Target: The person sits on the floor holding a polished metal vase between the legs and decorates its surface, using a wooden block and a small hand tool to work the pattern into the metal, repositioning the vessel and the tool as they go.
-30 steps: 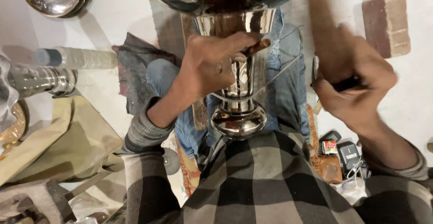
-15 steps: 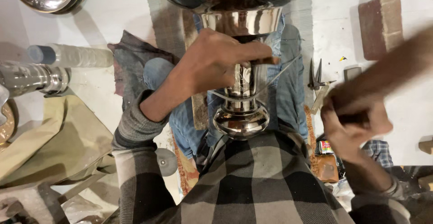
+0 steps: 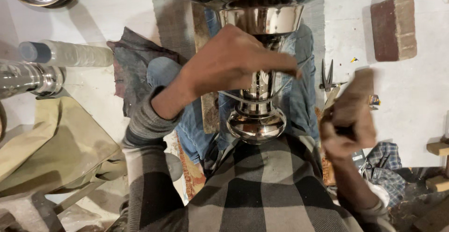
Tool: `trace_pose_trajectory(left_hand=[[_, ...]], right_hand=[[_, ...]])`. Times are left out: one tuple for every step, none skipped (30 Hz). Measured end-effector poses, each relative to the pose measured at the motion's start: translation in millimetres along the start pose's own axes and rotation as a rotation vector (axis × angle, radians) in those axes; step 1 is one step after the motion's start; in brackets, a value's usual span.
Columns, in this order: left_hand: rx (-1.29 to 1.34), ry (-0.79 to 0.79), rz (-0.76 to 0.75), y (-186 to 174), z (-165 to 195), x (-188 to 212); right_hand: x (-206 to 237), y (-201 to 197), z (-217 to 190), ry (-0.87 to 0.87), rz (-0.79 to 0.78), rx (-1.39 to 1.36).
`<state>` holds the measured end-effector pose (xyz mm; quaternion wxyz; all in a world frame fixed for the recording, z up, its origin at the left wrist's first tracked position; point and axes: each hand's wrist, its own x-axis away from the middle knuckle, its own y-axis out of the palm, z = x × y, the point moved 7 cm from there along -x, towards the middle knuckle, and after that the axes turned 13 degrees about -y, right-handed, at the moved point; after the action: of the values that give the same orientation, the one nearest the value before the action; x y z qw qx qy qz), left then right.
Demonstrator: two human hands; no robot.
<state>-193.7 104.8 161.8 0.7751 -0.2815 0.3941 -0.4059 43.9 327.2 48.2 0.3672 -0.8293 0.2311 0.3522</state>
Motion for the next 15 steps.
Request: trace_pose_trajectory(left_hand=[[0.025,-0.047,0.054,-2.6,-1.5,4.6],[0.030,-0.090,0.083,-2.1,-4.2,6.9],[0.033,-0.135,0.114,-1.2,-6.6,10.1],[0.040,-0.181,0.143,1.2,-8.1,13.3],[0.059,-0.230,0.176,3.8,-10.3,16.1],[0.077,-0.279,0.212,6.7,-12.3,18.9],[0.091,-0.334,0.242,9.0,-14.6,22.8],[0.121,-0.348,0.263,11.2,-15.3,25.6],[0.152,-0.358,0.289,12.6,-16.1,27.9],[0.182,-0.373,0.319,13.4,-16.8,30.5],[0.233,-0.395,0.354,12.9,-18.2,33.6],[0.286,-0.413,0.384,12.6,-19.2,36.0],[0.341,-0.426,0.414,11.5,-20.5,37.8],[0.306,-0.428,0.411,11.6,-19.5,38.0],[0.269,-0.434,0.410,11.3,-18.7,38.0]], right_hand=[[-11.1,-5.4,1.8,0.062,0.005,-0.034],[-26.6,-6.0,1.5,0.119,0.015,-0.070],[-47.7,-4.5,2.4,0.187,-0.041,-0.102],[-75.4,-1.4,-1.1,0.160,-0.173,-0.133],[-100.8,2.2,-6.6,0.131,-0.304,-0.167],[-128.6,1.4,-9.3,0.057,-0.466,-0.128],[-153.9,-1.4,-10.8,-0.029,-0.618,-0.097],[-167.1,-2.4,-11.6,-0.043,-0.725,0.006],[-178.1,-3.5,-8.4,-0.012,-0.791,0.039],[-187.6,-5.0,-5.4,0.016,-0.858,0.072],[-192.8,-3.4,-1.3,0.096,-0.885,0.027],[-193.9,0.3,1.9,0.182,-0.908,-0.017],[-199.2,1.7,-3.1,0.143,-0.840,-0.048],[-204.4,3.3,-7.0,0.098,-0.771,-0.077],[-204.2,4.4,-9.6,0.117,-0.717,-0.106]])
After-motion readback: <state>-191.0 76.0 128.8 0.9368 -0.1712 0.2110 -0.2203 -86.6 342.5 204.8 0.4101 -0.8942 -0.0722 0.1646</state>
